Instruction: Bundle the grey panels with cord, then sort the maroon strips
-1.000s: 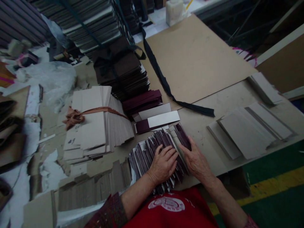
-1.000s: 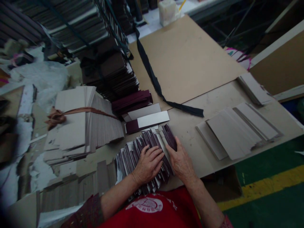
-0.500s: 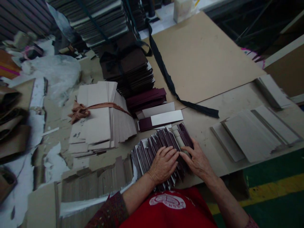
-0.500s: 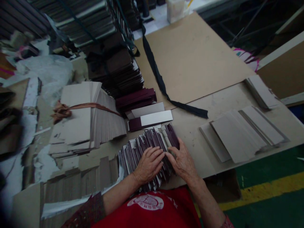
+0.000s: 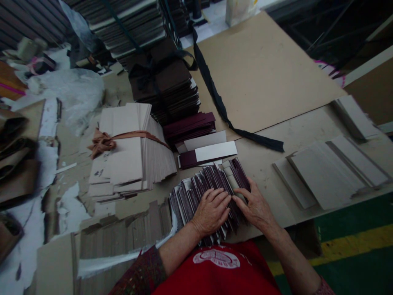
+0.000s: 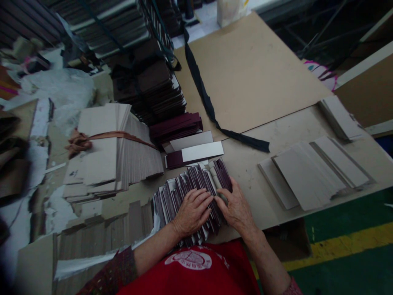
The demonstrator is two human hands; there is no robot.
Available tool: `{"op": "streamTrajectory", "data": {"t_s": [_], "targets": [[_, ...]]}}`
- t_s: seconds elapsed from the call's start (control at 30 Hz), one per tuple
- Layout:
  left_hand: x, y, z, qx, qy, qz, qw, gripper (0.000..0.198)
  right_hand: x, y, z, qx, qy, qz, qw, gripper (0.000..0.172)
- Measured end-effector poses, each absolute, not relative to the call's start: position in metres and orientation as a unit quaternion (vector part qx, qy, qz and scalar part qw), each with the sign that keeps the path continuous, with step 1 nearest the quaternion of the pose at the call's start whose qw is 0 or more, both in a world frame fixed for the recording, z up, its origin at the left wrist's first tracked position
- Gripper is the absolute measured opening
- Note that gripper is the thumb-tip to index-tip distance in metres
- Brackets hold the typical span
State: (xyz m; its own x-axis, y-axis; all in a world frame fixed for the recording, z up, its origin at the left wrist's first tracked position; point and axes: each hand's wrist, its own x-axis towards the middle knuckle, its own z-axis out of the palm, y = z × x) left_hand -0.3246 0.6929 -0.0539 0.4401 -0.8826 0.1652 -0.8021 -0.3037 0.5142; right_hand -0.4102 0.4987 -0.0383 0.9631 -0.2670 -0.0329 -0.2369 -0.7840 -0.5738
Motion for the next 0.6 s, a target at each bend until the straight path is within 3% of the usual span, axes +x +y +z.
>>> {"op": "streamTrajectory", "data": {"t_s": [0.33, 0.6], "targets": [[-0.323, 0.693, -0.052, 0.795, -0.526, -0.050, 0.297, 0.036, -0.416, 0.499, -0.049, -0.954, 0.105, -0.046, 0.276, 0.044], [-0.325, 0.694, -0.054, 0.799, -0.520, -0.055, 0.297, 0.037, -0.409, 0.503, -0.040, -0.948, 0.125, -0.035, 0.291, 0.029]]}}
